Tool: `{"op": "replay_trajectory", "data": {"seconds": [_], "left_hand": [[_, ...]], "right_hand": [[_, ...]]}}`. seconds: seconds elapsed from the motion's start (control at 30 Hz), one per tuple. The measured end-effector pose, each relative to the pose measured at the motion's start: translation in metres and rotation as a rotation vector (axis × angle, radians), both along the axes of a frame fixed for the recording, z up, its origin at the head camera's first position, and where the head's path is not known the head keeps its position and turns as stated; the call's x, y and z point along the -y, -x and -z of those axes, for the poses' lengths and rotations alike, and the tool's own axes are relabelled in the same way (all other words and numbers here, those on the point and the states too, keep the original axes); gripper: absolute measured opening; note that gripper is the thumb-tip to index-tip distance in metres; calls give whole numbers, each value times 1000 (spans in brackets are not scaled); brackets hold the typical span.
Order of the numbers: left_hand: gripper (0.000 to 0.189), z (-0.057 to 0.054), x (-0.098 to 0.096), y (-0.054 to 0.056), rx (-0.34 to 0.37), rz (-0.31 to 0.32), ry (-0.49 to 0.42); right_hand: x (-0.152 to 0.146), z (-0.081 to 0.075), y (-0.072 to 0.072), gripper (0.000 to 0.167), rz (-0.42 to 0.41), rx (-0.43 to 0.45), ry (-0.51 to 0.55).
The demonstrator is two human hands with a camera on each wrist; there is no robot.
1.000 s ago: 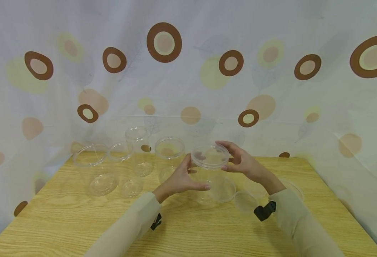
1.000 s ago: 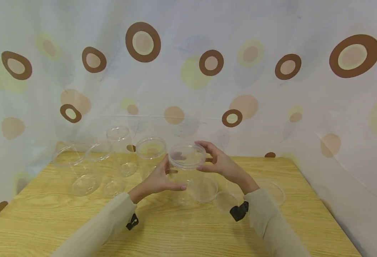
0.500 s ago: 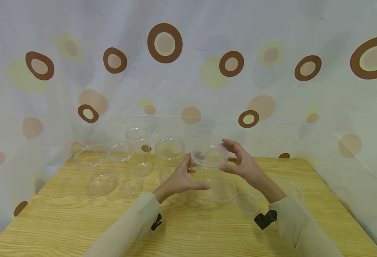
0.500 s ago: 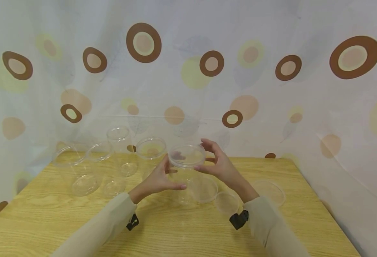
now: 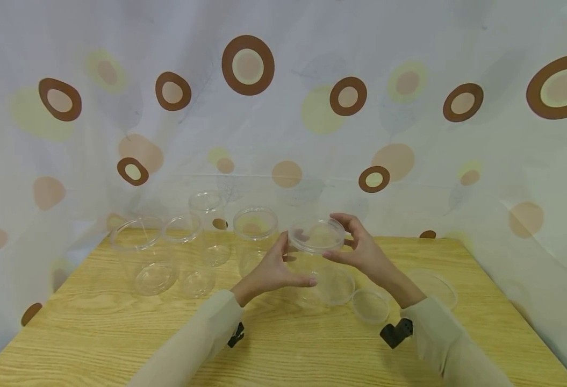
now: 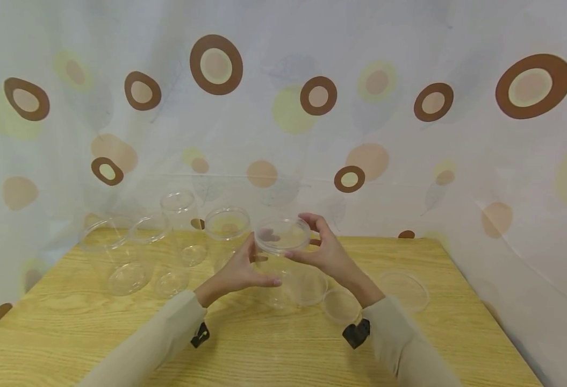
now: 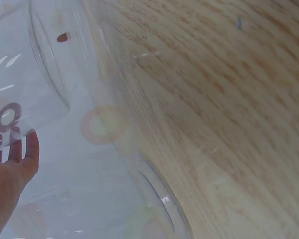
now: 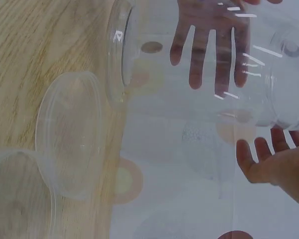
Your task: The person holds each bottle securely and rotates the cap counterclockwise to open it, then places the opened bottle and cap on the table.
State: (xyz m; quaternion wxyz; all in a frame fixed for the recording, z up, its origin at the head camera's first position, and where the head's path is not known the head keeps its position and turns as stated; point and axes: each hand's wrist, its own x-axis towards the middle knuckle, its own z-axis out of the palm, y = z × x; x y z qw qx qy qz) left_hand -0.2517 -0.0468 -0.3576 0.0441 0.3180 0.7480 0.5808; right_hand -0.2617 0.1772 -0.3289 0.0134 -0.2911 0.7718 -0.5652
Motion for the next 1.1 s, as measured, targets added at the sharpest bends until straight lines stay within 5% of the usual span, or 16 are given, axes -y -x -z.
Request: {"op": "replay_trajectory", "data": {"seconds": [0.23, 0.37, 0.5, 0.87, 1.1], "left_hand": [[95, 0, -1, -1, 0, 28, -1], [95, 0, -1, -1, -1, 23, 11], [94, 1, -1, -1, -1, 3, 6], [92, 1, -1, -1, 2, -44, 12], [93, 1, -2, 0, 15, -33, 9]], "right_hand": [[-16, -1, 15, 70, -351, 134, 100], [-19, -1, 18, 72, -410, 164, 104], [-19, -1, 15, 77, -355, 145, 113], [4, 3, -6, 81, 51, 13, 74], [7, 4, -4, 77, 71, 22, 87]]}}
